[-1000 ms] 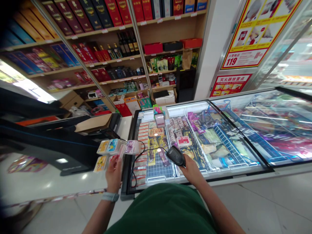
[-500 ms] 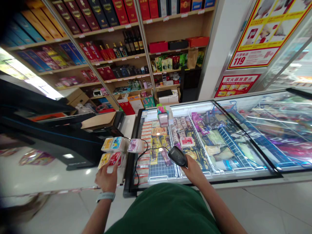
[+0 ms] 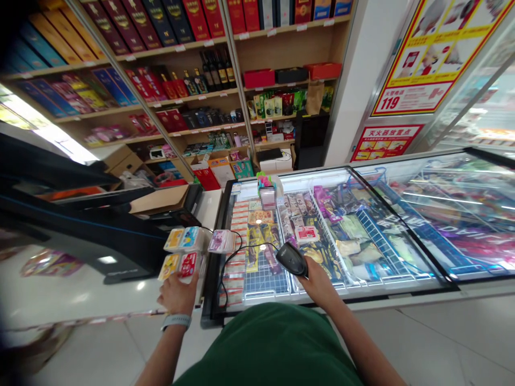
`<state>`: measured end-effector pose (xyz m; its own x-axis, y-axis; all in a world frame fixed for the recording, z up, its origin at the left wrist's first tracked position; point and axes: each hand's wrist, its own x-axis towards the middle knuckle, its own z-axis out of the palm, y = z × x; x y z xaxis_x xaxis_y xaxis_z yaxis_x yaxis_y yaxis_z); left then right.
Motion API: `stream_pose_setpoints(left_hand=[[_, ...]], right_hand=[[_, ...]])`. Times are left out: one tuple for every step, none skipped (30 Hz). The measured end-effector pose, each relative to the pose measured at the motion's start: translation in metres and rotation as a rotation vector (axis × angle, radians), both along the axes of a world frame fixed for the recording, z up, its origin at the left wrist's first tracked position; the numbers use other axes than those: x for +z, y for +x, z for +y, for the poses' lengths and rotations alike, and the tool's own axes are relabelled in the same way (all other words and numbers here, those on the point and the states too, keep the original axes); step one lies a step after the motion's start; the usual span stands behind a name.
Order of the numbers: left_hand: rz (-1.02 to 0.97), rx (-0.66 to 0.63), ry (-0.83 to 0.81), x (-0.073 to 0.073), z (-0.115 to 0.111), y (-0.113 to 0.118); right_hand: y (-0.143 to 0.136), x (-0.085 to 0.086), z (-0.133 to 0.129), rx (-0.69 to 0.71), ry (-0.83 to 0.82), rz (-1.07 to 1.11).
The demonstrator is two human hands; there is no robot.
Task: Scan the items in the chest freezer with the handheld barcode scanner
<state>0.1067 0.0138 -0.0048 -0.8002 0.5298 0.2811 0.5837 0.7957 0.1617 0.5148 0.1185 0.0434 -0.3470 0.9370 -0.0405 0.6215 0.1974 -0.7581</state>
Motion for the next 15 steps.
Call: stream_pose_setpoints(left_hand=[[0.002, -0.005, 0.0, 0.0001, 0.0006, 0.0004], [0.006, -0.01, 0.0, 0.0006, 0.0011, 0.0008], [0.009, -0.014, -0.001, 0.0013, 0.0017, 0.0012], [0.013, -0.017, -0.002, 0.0021, 0.0022, 0.0015], [0.016, -0.017, -0.001, 0.0029, 0.0027, 0.0018], [0.017, -0.017, -0.001, 0.0036, 0.0031, 0.0019], [0.018, -0.016, 0.001, 0.0042, 0.0035, 0.002], [0.019, -0.016, 0.002, 0.0046, 0.0037, 0.0021], [0.019, -0.018, 0.004, 0.0049, 0.0039, 0.002], [0.021, -0.021, 0.004, 0.005, 0.0041, 0.0019], [0.022, -0.025, 0.005, 0.0051, 0.0043, 0.0018], [0.021, -0.028, 0.005, 0.005, 0.0045, 0.0017], [0.021, -0.03, 0.005, 0.0049, 0.0046, 0.0016], [0.019, -0.032, 0.007, 0.0049, 0.0048, 0.0014], [0.016, -0.032, 0.009, 0.0048, 0.0049, 0.0014]], right_hand=[[0.0, -0.0012, 0.0, 0.001, 0.002, 0.0], [-0.0001, -0.0021, -0.0001, 0.001, 0.002, -0.001], [-0.0003, -0.0027, -0.0003, 0.0, -0.001, -0.002], [-0.0004, -0.0029, -0.0005, -0.001, -0.003, -0.002], [-0.0006, -0.0029, -0.0008, 0.0, -0.002, 0.002], [-0.0008, -0.0027, -0.0011, 0.001, 0.001, 0.008], [-0.0008, -0.0024, -0.0015, 0.0, 0.006, 0.013], [-0.0008, -0.002, -0.0019, -0.003, 0.01, 0.015], [-0.0008, -0.0016, -0.0023, -0.006, 0.013, 0.018], [-0.0007, -0.0011, -0.0026, -0.008, 0.014, 0.02], [-0.0005, -0.0007, -0.0028, -0.01, 0.012, 0.023], [-0.0004, -0.0002, -0.0028, -0.013, 0.008, 0.024], [-0.0003, 0.0002, -0.0028, -0.016, 0.001, 0.025], [-0.0002, 0.0007, -0.0026, -0.017, -0.006, 0.023], [-0.0002, 0.0012, -0.0023, -0.019, -0.012, 0.021]])
